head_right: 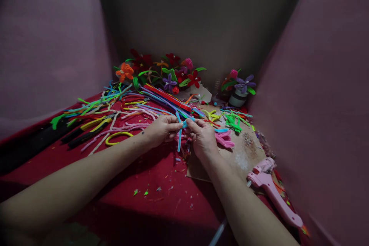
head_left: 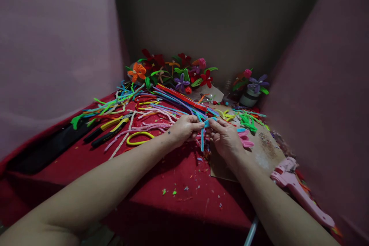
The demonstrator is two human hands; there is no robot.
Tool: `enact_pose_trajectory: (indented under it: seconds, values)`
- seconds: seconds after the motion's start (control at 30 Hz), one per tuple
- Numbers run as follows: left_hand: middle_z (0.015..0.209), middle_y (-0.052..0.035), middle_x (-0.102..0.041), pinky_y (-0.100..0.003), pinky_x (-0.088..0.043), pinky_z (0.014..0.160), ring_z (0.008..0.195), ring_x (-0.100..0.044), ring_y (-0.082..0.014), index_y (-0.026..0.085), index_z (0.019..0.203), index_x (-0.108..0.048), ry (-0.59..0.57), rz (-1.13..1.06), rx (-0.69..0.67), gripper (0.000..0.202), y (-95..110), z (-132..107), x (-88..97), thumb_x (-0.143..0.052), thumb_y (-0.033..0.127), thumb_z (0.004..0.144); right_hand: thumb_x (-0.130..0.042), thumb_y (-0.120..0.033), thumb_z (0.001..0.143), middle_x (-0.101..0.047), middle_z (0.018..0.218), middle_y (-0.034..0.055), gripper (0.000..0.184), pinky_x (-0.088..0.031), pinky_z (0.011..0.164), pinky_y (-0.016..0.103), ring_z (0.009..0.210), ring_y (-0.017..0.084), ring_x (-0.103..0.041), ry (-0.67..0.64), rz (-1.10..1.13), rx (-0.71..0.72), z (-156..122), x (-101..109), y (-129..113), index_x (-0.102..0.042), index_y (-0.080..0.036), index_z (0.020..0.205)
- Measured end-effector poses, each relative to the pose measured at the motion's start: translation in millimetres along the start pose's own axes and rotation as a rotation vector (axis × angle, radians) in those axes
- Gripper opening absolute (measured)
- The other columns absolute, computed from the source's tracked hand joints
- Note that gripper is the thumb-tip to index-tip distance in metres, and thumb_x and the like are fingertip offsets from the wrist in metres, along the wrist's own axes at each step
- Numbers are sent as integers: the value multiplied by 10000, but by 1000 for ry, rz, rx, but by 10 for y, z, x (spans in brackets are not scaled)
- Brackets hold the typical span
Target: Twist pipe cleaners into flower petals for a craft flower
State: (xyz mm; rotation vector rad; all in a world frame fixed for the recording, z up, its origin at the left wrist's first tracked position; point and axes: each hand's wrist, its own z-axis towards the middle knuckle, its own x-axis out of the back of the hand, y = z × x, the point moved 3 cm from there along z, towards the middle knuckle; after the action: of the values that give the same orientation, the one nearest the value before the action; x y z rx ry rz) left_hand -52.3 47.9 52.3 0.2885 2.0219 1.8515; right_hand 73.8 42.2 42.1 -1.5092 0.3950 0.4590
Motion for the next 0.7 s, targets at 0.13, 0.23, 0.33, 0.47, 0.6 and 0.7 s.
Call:
enact_pose_trajectory:
  seconds: [0.13, 0.23, 0.33, 0.47, 0.6, 0.7]
  values:
    - [371, 62, -408, -166, -193, 314, 288, -284, -31, 153, 588, -456, -30, -14, -2, 231, -12, 20, 9, -585, 246, 756, -779, -204, 546, -579, 563, -33, 218, -446, 443, 217, 476, 87, -530, -7, 16, -24, -8, -5, -3, -627, -146, 691]
    - [372, 63, -416, -165, -193, 315, 289, -288, -31, 154, 597, -463, -15, 1, -11, 223, -1, 16, 8, -586, 250, 756, -784, -202, 540, -584, 560, -31, 217, -452, 446, 210, 477, 85, -536, -1, 16, -25, -10, -9, -3, -633, -144, 684]
    - [367, 66, -413, -169, -193, 315, 286, -288, -32, 158, 584, -448, 26, 59, -32, 231, 28, -8, -2, -574, 236, 761, -785, -214, 544, -577, 533, -34, 211, -432, 423, 193, 444, 71, -506, -9, -20, -35, -6, -15, 5, -639, -139, 676]
    - [378, 67, -412, -178, -195, 316, 289, -288, -33, 161, 577, -440, 21, 129, -62, 235, 67, -35, -21, -560, 234, 765, -786, -239, 540, -583, 529, -31, 220, -402, 385, 187, 414, 66, -481, -8, -64, -56, -18, -29, 2, -646, -138, 678]
    - [391, 67, -407, -182, -203, 332, 308, -303, -35, 157, 576, -447, -5, 161, -89, 217, 94, -36, -13, -563, 209, 753, -794, -226, 516, -592, 545, -27, 228, -443, 425, 208, 445, 77, -507, -10, -49, -46, -41, -58, -22, -653, -140, 672]
    - [392, 68, -408, -184, -197, 333, 303, -296, -38, 160, 599, -464, -10, 147, -82, 198, 98, -38, -2, -553, 225, 763, -791, -209, 518, -580, 545, -35, 210, -448, 458, 213, 469, 75, -508, -34, -33, -16, -48, -77, -37, -650, -146, 660]
